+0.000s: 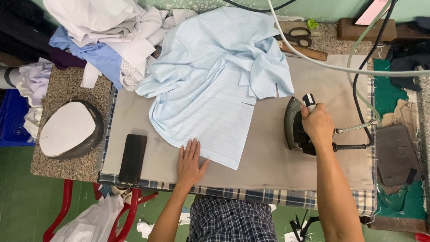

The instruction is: The person irons a light blue striped shirt on a work table using a steam iron. They repeatedly smooth the fabric, reposition the shirt, and iron different sections including the body and sleeves.

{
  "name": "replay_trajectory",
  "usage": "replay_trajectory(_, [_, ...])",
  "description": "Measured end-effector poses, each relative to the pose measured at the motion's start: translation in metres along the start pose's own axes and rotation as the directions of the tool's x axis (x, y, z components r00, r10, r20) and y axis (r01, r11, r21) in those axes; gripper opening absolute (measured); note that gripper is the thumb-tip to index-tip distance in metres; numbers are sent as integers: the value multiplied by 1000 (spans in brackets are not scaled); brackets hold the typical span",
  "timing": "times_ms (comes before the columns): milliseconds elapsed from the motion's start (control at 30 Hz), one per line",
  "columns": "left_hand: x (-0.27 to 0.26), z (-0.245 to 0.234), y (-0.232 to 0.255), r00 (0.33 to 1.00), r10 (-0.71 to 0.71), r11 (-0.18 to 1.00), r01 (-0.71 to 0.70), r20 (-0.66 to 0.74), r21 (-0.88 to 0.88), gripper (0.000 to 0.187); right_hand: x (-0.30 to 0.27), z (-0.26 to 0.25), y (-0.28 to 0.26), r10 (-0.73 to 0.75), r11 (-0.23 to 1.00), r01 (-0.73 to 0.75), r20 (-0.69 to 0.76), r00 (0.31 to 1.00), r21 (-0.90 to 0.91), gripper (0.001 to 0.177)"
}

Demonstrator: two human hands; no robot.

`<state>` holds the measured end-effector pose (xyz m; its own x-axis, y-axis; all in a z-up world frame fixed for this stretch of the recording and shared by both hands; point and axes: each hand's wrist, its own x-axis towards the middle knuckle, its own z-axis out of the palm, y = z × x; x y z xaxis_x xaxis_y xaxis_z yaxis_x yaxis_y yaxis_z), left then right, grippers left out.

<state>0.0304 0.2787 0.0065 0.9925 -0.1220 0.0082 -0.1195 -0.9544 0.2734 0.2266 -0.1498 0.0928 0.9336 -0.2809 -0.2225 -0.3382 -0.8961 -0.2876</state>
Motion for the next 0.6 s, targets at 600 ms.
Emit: replay_trajectory(600, [-11, 35, 96, 976, 219, 972, -219, -13, -80, 76, -53, -14, 24, -187, 832, 296, 266, 946, -470, 93])
